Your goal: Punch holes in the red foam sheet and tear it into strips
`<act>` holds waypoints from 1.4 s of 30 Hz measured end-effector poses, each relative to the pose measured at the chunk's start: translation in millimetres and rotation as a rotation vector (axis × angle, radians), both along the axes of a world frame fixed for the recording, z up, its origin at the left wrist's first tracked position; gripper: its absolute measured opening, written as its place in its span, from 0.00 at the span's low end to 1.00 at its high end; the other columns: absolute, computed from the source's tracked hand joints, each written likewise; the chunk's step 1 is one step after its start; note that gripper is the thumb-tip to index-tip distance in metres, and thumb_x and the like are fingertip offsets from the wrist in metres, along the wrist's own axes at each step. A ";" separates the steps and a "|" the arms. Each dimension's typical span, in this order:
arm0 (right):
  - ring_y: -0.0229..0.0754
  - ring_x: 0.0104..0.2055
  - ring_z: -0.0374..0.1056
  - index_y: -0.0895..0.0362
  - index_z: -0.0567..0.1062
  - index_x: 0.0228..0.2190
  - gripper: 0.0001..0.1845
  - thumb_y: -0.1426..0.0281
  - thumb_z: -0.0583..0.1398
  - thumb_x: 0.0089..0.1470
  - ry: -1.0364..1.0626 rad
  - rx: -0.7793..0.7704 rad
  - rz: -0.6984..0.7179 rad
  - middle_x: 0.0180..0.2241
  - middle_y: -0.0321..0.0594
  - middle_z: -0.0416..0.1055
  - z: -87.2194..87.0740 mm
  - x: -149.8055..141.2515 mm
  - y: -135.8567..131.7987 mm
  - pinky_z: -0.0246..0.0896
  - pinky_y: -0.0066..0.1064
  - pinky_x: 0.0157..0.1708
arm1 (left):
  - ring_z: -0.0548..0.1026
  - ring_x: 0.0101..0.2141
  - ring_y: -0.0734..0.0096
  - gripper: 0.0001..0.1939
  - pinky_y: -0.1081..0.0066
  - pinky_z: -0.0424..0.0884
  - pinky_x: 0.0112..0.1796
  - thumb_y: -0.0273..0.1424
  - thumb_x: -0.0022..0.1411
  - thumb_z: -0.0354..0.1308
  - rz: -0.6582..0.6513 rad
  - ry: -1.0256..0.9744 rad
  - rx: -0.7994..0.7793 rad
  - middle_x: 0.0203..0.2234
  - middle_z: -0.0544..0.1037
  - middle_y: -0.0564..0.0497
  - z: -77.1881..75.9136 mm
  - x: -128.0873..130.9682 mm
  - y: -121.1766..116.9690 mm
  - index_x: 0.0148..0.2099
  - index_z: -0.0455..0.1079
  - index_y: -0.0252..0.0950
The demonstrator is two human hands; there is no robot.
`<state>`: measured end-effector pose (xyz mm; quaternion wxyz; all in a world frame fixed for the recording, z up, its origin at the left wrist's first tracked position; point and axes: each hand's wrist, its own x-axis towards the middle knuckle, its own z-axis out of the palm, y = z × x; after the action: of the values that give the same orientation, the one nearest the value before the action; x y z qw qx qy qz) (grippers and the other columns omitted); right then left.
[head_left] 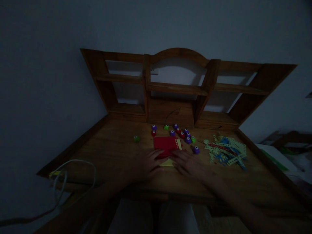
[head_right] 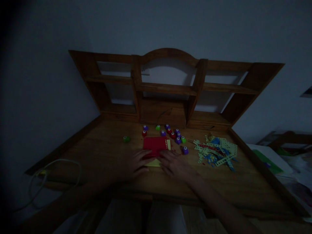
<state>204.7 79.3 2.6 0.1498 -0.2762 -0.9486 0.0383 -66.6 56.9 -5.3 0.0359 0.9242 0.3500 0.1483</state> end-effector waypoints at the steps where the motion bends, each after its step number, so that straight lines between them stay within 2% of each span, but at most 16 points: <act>1: 0.49 0.59 0.57 0.53 0.63 0.57 0.23 0.68 0.52 0.61 -0.020 0.017 0.008 0.58 0.45 0.61 -6.3 -1.2 -0.4 0.52 0.46 0.57 | 0.61 0.56 0.56 0.24 0.55 0.59 0.55 0.41 0.67 0.46 0.000 0.016 0.008 0.59 0.61 0.44 -2.4 2.3 -1.2 0.63 0.57 0.43; 4: 0.49 0.59 0.57 0.54 0.62 0.58 0.24 0.70 0.51 0.60 -0.044 0.056 0.013 0.58 0.46 0.62 -16.3 -4.5 0.7 0.51 0.47 0.58 | 0.64 0.54 0.56 0.23 0.56 0.61 0.53 0.42 0.67 0.46 0.009 0.042 0.026 0.55 0.65 0.43 -6.9 5.4 0.0 0.61 0.59 0.42; 12: 0.49 0.60 0.54 0.57 0.64 0.57 0.24 0.71 0.52 0.58 -0.044 0.087 0.010 0.59 0.45 0.59 -12.1 -9.0 0.4 0.52 0.46 0.58 | 0.64 0.55 0.57 0.24 0.57 0.61 0.53 0.41 0.66 0.47 0.030 0.040 0.063 0.57 0.63 0.43 -14.0 4.7 0.7 0.62 0.59 0.40; 16: 0.51 0.60 0.55 0.59 0.65 0.55 0.25 0.71 0.53 0.56 -0.082 0.082 -0.009 0.61 0.44 0.56 -9.2 8.9 5.9 0.50 0.48 0.59 | 0.61 0.57 0.57 0.23 0.55 0.60 0.55 0.41 0.67 0.46 0.046 0.072 0.041 0.59 0.61 0.44 -13.0 -2.8 -4.0 0.61 0.59 0.40; 19: 0.51 0.60 0.54 0.59 0.64 0.56 0.26 0.71 0.54 0.55 -0.084 0.078 -0.051 0.59 0.46 0.60 -6.8 26.8 9.2 0.50 0.48 0.59 | 0.57 0.59 0.56 0.22 0.54 0.57 0.57 0.39 0.68 0.45 0.056 0.096 0.034 0.61 0.57 0.44 -14.0 -14.8 -9.1 0.61 0.59 0.39; 22: 0.51 0.61 0.53 0.59 0.66 0.55 0.25 0.72 0.54 0.55 -0.074 0.075 -0.063 0.57 0.48 0.63 -7.7 36.8 10.0 0.52 0.47 0.59 | 0.55 0.60 0.57 0.22 0.53 0.55 0.59 0.35 0.68 0.45 0.052 0.100 0.031 0.61 0.58 0.43 -15.2 -26.4 -14.5 0.61 0.58 0.38; 28: 0.50 0.59 0.58 0.60 0.68 0.52 0.22 0.72 0.54 0.56 0.011 0.036 -0.054 0.54 0.50 0.66 -18.0 40.3 6.4 0.56 0.46 0.58 | 0.57 0.60 0.59 0.21 0.53 0.52 0.60 0.32 0.67 0.46 0.063 0.078 0.002 0.59 0.63 0.45 -1.2 -36.5 -27.3 0.61 0.59 0.38; 31: 0.49 0.55 0.64 0.57 0.71 0.51 0.18 0.71 0.53 0.59 0.175 0.025 -0.137 0.52 0.48 0.69 -21.2 39.7 3.8 0.60 0.45 0.55 | 0.57 0.60 0.61 0.20 0.53 0.51 0.61 0.31 0.67 0.45 0.088 -0.001 -0.039 0.59 0.63 0.48 5.2 -43.5 -26.9 0.61 0.60 0.42; 34: 0.46 0.49 0.69 0.53 0.74 0.46 0.15 0.70 0.53 0.60 0.404 -0.043 -0.255 0.46 0.43 0.73 -19.0 24.4 6.7 0.65 0.42 0.50 | 0.63 0.57 0.63 0.19 0.56 0.61 0.57 0.33 0.68 0.43 0.318 -0.285 -0.102 0.57 0.66 0.47 0.0 -47.8 -8.9 0.59 0.61 0.40; 36: 0.45 0.47 0.69 0.51 0.75 0.45 0.14 0.68 0.54 0.60 0.467 -0.157 -0.224 0.45 0.42 0.74 -16.8 3.2 14.5 0.65 0.40 0.49 | 0.69 0.51 0.62 0.18 0.57 0.65 0.54 0.36 0.68 0.44 0.449 -0.492 -0.190 0.51 0.71 0.46 -9.4 -45.0 12.7 0.54 0.66 0.38; 38: 0.44 0.46 0.69 0.52 0.75 0.43 0.12 0.67 0.58 0.57 0.520 -0.245 -0.130 0.43 0.42 0.74 -17.7 -22.9 26.3 0.65 0.38 0.47 | 0.72 0.48 0.62 0.17 0.58 0.67 0.51 0.37 0.66 0.48 0.428 -0.603 -0.329 0.47 0.74 0.44 -20.6 -38.5 36.4 0.50 0.69 0.36; 40: 0.43 0.45 0.69 0.53 0.76 0.41 0.11 0.68 0.62 0.54 0.508 -0.334 -0.022 0.42 0.41 0.73 -22.8 -47.6 39.1 0.64 0.36 0.47 | 0.73 0.45 0.63 0.17 0.60 0.69 0.49 0.37 0.63 0.52 0.320 -0.642 -0.454 0.46 0.75 0.44 -30.6 -31.6 56.0 0.51 0.68 0.34; 42: 0.42 0.43 0.69 0.54 0.77 0.36 0.09 0.68 0.65 0.50 0.502 -0.382 0.040 0.40 0.41 0.73 -30.3 -65.8 50.0 0.64 0.35 0.45 | 0.73 0.45 0.63 0.17 0.60 0.68 0.49 0.36 0.60 0.56 0.236 -0.603 -0.457 0.46 0.75 0.45 -37.3 -27.7 67.8 0.50 0.68 0.35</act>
<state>138.9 129.3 -27.7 0.3239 -0.2623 -0.8629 0.2858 -94.3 124.7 -42.6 0.3245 0.7609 0.4515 0.3345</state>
